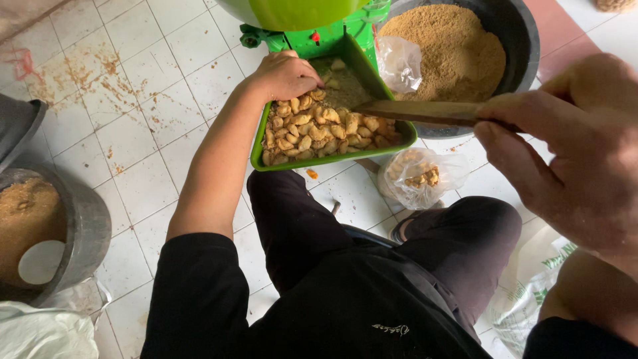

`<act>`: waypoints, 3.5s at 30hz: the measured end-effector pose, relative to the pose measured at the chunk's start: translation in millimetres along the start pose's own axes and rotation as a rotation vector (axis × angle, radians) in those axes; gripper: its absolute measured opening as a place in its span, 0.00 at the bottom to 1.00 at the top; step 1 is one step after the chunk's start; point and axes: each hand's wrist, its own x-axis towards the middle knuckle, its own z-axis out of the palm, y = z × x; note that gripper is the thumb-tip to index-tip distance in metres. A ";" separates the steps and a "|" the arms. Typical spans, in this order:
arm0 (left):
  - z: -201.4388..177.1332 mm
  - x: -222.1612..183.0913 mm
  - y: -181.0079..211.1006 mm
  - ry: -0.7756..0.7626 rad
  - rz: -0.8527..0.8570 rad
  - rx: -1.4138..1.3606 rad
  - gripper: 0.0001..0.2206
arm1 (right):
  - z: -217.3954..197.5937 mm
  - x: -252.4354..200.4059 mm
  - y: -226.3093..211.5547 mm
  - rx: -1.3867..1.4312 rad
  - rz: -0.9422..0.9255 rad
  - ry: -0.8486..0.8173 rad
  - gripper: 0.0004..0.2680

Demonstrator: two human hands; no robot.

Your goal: The person uses a wooden stick to push cashews into a green grinding machine. The person repeatedly scoops and pushes the nuts into the machine's hopper while standing in a tiled room with large bowls of processed material nearby.

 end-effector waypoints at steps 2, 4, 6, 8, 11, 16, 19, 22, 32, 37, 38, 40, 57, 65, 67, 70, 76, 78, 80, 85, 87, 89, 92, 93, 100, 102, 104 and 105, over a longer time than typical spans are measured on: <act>2.5 -1.6 -1.3 0.039 0.031 0.012 0.15 | 9.0 -10.8 -1.0 -0.017 0.038 -0.034 0.07; 0.3 0.9 -0.9 0.036 0.013 0.011 0.15 | 28.5 -20.4 1.2 0.025 0.070 -0.037 0.07; -1.1 2.0 0.8 -0.012 -0.063 -0.010 0.15 | 58.2 -26.6 1.3 0.153 0.090 -0.018 0.07; 0.1 0.8 0.4 0.008 -0.024 -0.008 0.16 | 88.7 -33.5 -6.0 0.188 0.131 0.022 0.08; 4.1 -0.9 0.6 0.027 -0.005 0.007 0.16 | 104.4 -50.4 -20.1 0.163 0.154 0.101 0.09; 6.9 2.9 -2.9 0.065 0.004 0.007 0.15 | 105.7 -49.0 -44.4 0.210 0.235 0.144 0.10; 11.2 4.2 -4.4 0.086 0.026 -0.008 0.15 | 105.1 -44.4 -49.3 0.238 0.227 0.151 0.11; 10.1 6.0 -7.6 0.079 -0.005 0.004 0.14 | 108.6 -44.0 -46.5 0.203 0.216 0.175 0.12; 21.1 9.8 -16.6 0.107 0.057 -0.002 0.15 | 123.5 -54.5 -42.3 0.211 0.202 0.202 0.11; 15.1 9.9 -10.6 0.038 0.025 0.075 0.15 | 97.4 -38.5 -46.3 0.212 0.273 0.207 0.09; 12.5 10.9 -9.7 0.019 0.004 0.087 0.16 | 97.7 -35.9 -45.5 0.186 0.268 0.225 0.08; 8.6 9.1 -6.2 -0.034 -0.046 0.089 0.16 | 104.3 -29.9 -43.6 0.170 0.235 0.227 0.08; 12.0 5.4 -11.3 0.023 0.020 0.010 0.14 | 144.7 -44.2 -41.6 0.195 0.229 0.199 0.10; 8.5 10.8 -13.7 0.062 0.051 0.068 0.14 | 139.4 -44.5 -44.5 0.257 0.256 0.203 0.10; 13.0 8.1 -12.9 0.059 0.044 0.053 0.13 | 136.5 -41.6 -46.5 0.243 0.227 0.207 0.11; 12.4 11.1 -11.0 0.026 0.022 0.085 0.14 | 136.5 -35.6 -45.8 0.259 0.178 0.228 0.11; 16.7 12.6 -16.1 -0.033 -0.017 0.086 0.14 | 138.6 -44.9 -42.3 0.239 0.227 0.227 0.10; 17.9 13.3 -15.5 0.088 0.062 0.057 0.10 | 145.0 -40.1 -40.4 0.244 0.157 0.246 0.10; 16.6 14.8 -15.1 0.014 0.013 0.088 0.13 | 143.5 -37.3 -37.8 0.252 0.194 0.254 0.08; 19.6 10.3 -17.3 -0.053 -0.029 0.112 0.15 | 129.7 -30.0 -38.6 0.252 0.251 0.263 0.07; 15.8 12.3 -17.4 0.022 0.027 0.112 0.15 | 131.3 -21.5 -37.7 0.263 0.222 0.283 0.07; 17.1 10.0 -15.6 0.136 0.122 0.075 0.12 | 133.7 -19.4 -37.4 0.298 0.211 0.264 0.08; 13.3 9.4 -14.5 0.056 0.026 0.078 0.14 | 132.3 -18.6 -35.2 0.285 0.216 0.251 0.07; 11.7 8.2 -13.7 -0.013 -0.048 0.083 0.15 | 130.7 -19.2 -35.3 0.271 0.217 0.254 0.07; 2.8 0.3 0.1 0.041 -0.001 0.065 0.15 | 139.3 -14.1 -42.1 0.317 0.162 0.268 0.09; -1.5 0.0 2.7 -0.012 -0.050 0.070 0.16 | 148.0 -20.9 -38.2 0.303 0.185 0.264 0.09; -1.5 2.4 2.4 -0.080 -0.075 0.091 0.17 | 150.5 -43.1 -29.8 0.280 0.233 0.247 0.09; 1.9 2.5 2.6 -0.120 -0.088 0.099 0.18 | 151.1 -61.3 -24.3 0.271 0.260 0.234 0.09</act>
